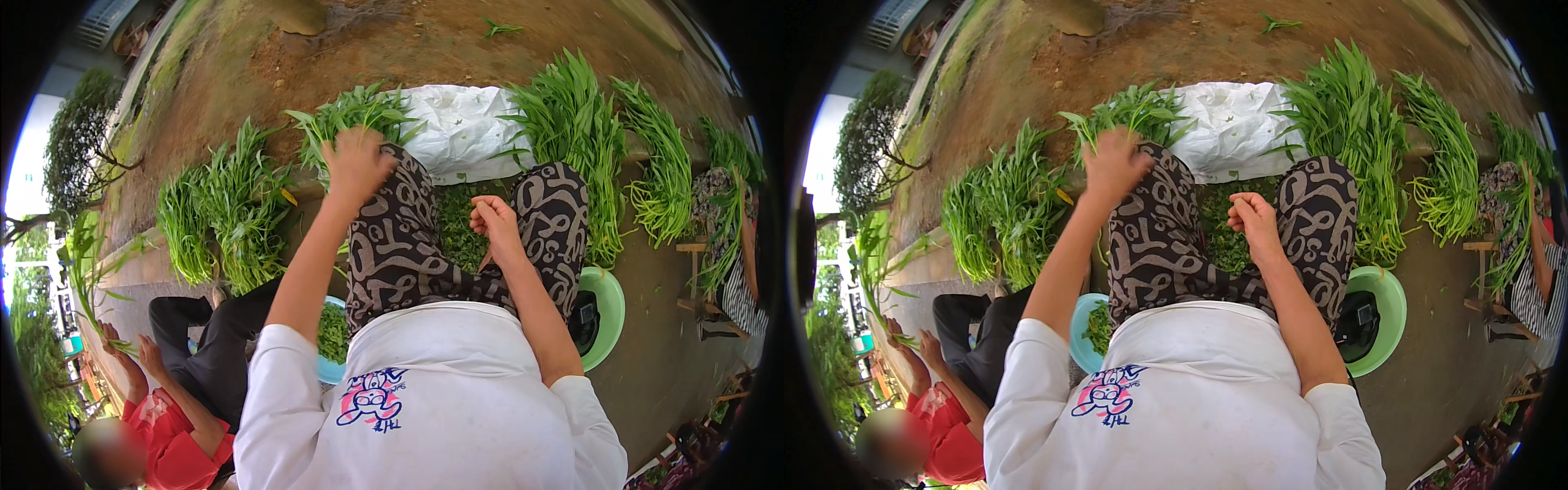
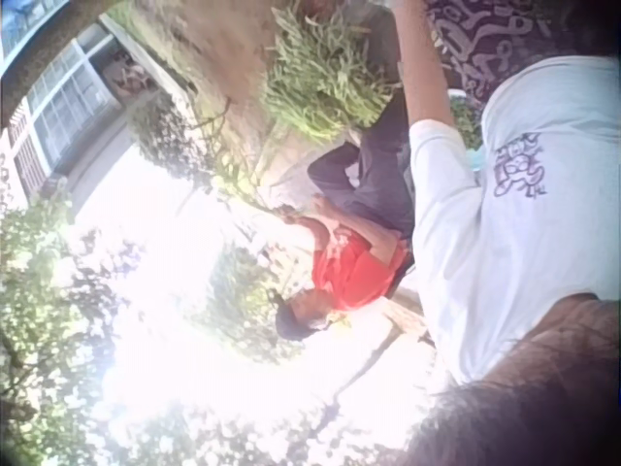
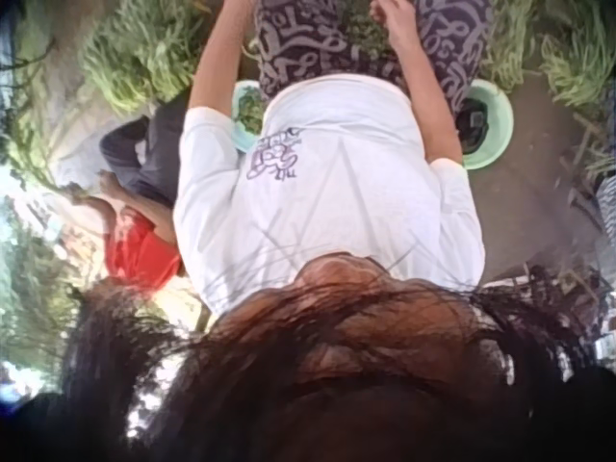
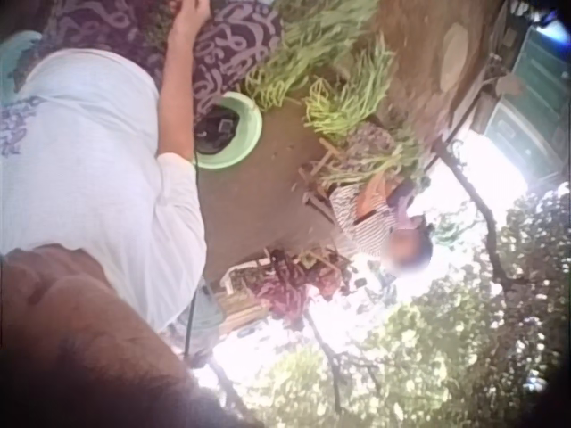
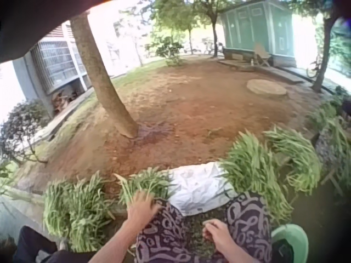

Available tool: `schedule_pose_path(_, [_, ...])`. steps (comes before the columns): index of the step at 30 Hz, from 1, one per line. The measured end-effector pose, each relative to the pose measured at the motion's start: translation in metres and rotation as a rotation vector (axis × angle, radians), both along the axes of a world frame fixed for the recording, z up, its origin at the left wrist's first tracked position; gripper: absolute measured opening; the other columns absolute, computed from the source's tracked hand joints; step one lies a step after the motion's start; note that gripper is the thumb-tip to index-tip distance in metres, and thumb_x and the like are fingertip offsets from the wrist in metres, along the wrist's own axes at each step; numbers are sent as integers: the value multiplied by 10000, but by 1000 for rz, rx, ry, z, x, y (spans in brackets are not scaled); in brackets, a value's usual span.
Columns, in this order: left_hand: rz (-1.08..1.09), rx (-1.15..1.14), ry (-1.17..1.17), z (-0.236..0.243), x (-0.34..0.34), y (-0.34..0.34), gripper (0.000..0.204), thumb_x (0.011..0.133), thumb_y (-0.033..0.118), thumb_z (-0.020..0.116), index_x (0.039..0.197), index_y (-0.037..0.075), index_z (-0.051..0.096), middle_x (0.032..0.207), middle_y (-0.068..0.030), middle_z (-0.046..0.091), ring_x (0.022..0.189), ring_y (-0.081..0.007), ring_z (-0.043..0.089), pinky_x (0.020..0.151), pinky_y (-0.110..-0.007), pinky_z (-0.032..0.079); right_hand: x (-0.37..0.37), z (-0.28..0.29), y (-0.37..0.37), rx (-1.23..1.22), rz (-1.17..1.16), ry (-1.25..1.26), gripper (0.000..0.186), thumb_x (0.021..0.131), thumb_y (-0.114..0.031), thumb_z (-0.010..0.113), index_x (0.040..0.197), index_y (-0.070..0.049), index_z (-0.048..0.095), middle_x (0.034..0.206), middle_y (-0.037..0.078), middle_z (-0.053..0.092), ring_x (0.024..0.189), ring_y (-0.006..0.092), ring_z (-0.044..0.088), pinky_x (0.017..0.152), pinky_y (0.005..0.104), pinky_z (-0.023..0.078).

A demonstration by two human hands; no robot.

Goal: The person picks through a bundle of green leafy vegetables by hand, removing unwanted leaves and stems, then places the cleaned stems into a container.

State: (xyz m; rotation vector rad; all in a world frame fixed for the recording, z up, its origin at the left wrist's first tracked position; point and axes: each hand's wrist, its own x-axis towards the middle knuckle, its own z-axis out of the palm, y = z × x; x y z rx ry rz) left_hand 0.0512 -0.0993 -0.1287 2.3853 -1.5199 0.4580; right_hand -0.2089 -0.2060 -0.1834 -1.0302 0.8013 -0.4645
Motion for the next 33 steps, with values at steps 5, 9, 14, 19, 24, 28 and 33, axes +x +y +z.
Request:
schedule_pose_path(5, [-350,361,-176,-8,-72,-2,428,798,439,612,1021,80,676,1114,-129,616,1151,-348,496,942,-568,352,-3,0,-2,-3,-18,5,196,949,-177,539,1060,-29,605,806,9,611,685,90,574,625,233,463])
schedule_pose_path(9, [-827,510,260,-57,-160,62,349,887,448,522,772,164,690,699,-7,651,793,-163,649,960,-539,365,-2,-4,-2,0,-4,-25,189,943,-165,540,1055,-26,605,819,7,607,691,89,574,624,230,458])
schedule_pose_path(14, [-514,528,-77,6,-83,20,317,896,440,533,1015,184,677,1090,-27,639,1146,-240,521,988,-650,256,-3,4,0,-33,21,33,197,958,-192,532,1046,-34,607,821,-3,598,693,83,570,630,223,455])
schedule_pose_path(19, [101,66,-142,-9,-1,9,361,799,348,635,1076,116,638,1143,-85,550,1107,-312,487,977,-582,292,-2,4,-2,-8,70,-23,209,984,-224,513,1042,-44,602,809,-15,584,702,76,562,644,219,457])
schedule_pose_path(24, [-951,701,324,-1,-123,55,336,674,309,690,965,148,640,1012,-62,605,1094,-239,550,1007,-505,362,-1,-2,3,-55,20,-8,174,969,-159,495,1047,-35,588,844,7,590,700,83,565,630,224,457])
schedule_pose_path(28, [-709,471,-27,10,-85,42,274,815,385,631,1001,188,671,1190,-14,583,1183,-213,504,1042,-620,248,-3,-2,2,-27,58,31,171,962,-154,502,1054,-37,587,865,11,601,710,82,572,642,227,462])
schedule_pose_path(33, [159,318,-138,19,-3,9,335,852,353,619,1137,178,623,1233,-74,562,1149,-261,525,1016,-597,282,2,3,3,-19,88,3,177,962,-174,521,1064,-48,592,863,0,608,716,72,574,654,220,466])
